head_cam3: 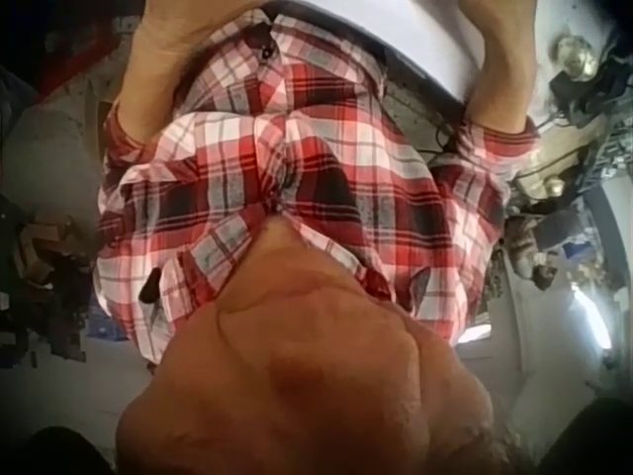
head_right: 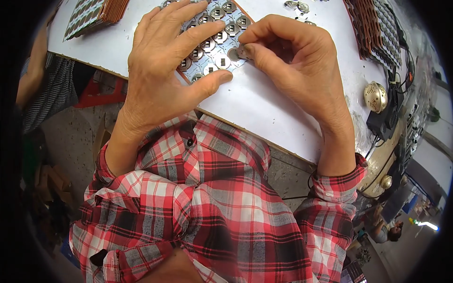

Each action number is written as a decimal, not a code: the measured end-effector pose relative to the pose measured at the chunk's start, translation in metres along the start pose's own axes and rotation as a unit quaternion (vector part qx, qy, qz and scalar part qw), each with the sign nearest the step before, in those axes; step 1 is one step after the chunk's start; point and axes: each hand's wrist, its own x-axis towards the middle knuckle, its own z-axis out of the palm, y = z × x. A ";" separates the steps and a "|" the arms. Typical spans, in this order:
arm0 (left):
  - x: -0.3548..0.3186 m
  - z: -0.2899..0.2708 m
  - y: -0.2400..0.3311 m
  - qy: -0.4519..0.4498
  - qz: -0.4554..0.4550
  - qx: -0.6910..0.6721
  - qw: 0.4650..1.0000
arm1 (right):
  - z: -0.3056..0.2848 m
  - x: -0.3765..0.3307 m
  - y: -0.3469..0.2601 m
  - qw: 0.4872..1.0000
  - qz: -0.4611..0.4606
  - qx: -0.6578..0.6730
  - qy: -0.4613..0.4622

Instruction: Placing small circular metal components into a grid-like tray on a factory workbench.

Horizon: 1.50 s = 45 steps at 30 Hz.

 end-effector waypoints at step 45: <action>0.010 0.025 -0.026 0.126 0.225 -0.021 0.966 | -0.048 0.007 0.021 0.962 -0.072 -0.232 0.128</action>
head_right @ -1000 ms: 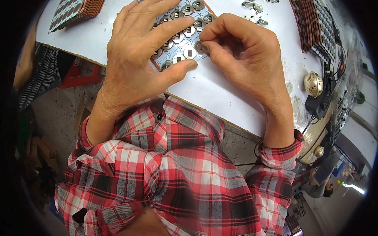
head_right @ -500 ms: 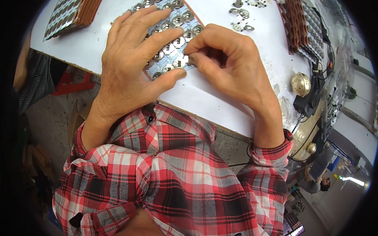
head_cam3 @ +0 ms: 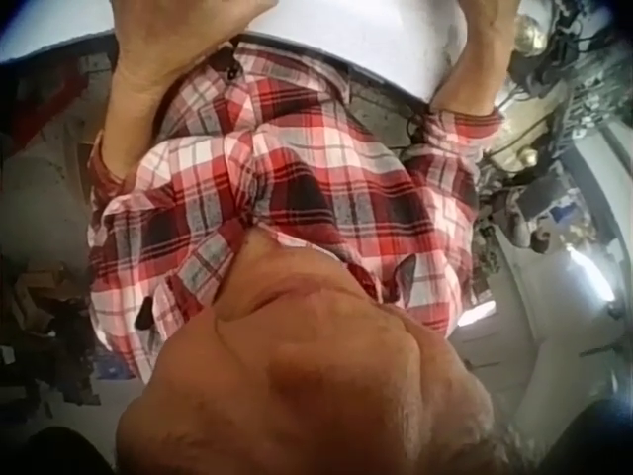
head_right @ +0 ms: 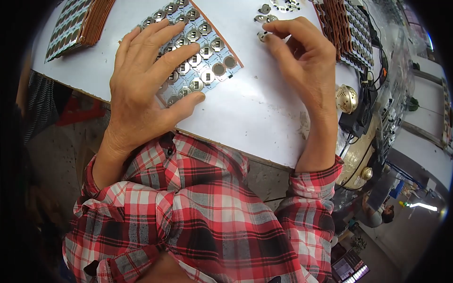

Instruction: Placing small circular metal components into a grid-like tray on a factory workbench.

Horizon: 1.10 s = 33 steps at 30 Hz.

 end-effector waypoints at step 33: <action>-0.006 0.018 -0.030 0.039 0.158 0.036 0.986 | -0.002 -0.010 -0.012 0.996 0.076 0.023 -0.049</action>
